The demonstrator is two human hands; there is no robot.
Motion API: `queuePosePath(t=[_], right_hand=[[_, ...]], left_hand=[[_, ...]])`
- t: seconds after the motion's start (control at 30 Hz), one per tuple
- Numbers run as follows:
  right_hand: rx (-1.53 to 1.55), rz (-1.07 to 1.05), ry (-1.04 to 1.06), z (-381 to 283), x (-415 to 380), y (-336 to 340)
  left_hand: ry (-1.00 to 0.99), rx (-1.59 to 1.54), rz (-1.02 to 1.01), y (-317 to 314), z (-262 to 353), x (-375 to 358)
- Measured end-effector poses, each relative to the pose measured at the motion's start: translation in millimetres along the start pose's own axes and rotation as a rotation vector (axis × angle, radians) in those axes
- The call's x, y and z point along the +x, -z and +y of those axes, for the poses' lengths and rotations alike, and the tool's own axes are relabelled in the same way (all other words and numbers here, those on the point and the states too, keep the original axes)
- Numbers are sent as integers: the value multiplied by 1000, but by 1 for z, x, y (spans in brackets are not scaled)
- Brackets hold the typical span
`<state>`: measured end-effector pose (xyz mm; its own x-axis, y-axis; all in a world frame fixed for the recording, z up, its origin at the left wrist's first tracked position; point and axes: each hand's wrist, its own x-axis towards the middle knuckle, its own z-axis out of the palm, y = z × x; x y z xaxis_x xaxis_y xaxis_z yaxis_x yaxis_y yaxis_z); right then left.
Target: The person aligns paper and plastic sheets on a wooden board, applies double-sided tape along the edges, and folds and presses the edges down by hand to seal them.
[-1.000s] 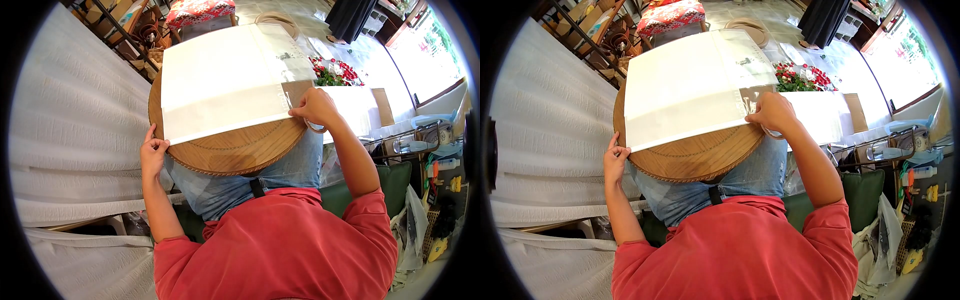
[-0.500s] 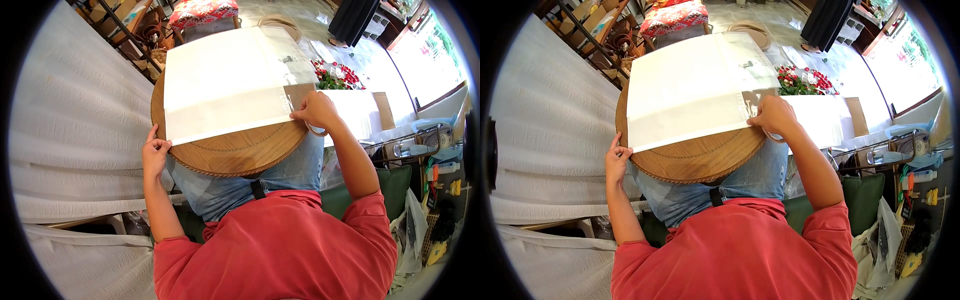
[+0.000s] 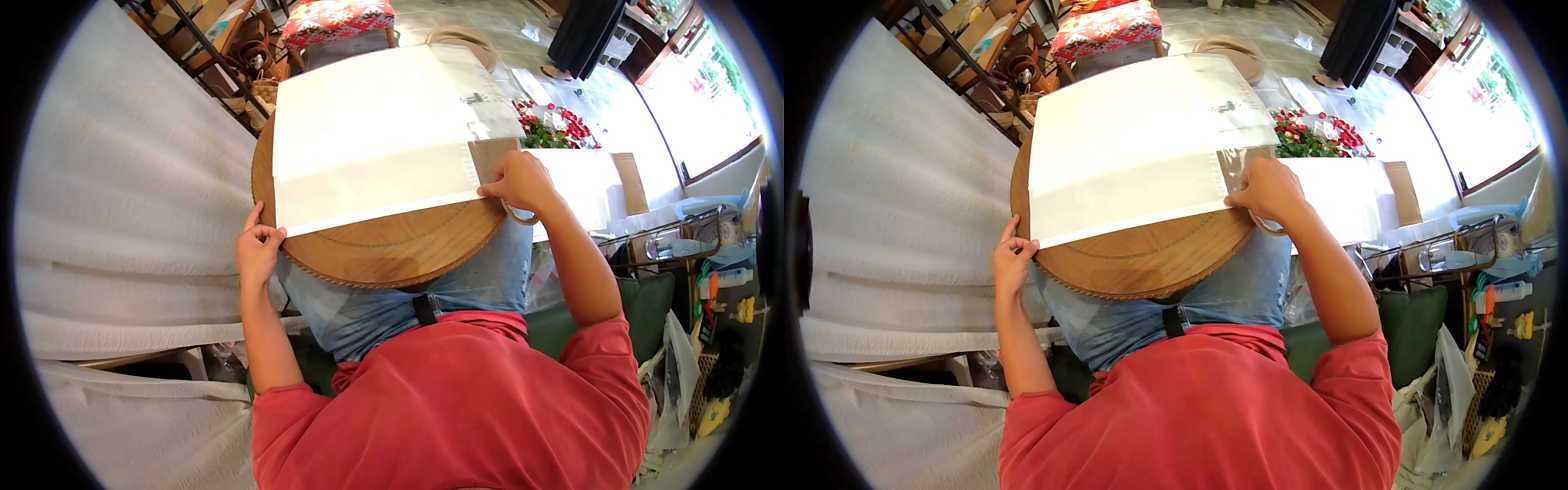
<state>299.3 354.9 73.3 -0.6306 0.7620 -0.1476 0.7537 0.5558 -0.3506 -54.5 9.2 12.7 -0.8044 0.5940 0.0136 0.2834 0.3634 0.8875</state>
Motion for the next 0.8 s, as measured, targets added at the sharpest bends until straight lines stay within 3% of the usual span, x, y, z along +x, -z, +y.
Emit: queuePosePath(t=[0.37, 0.43, 0.57, 0.63, 0.7, 0.8], right_hand=[[13, -52, -63, -8, 0, 6], [13, -92, -80, -9, 0, 9], [-38, 12, 39, 9, 5, -6], [-20, -9, 25, 6, 3, -3], [-25, -13, 4, 1, 1, 1], [-24, -94, -63, -8, -2, 8]], left_hand=[[-1, -85, 178, 6, -32, 3], [-85, 184, 341, 10, -23, 1], [-168, 49, 323, -29, 25, -11], [-255, -112, -28, -69, 56, -19], [-282, -41, -328, -113, 105, -28], [-193, -123, -699, -187, 148, -18]])
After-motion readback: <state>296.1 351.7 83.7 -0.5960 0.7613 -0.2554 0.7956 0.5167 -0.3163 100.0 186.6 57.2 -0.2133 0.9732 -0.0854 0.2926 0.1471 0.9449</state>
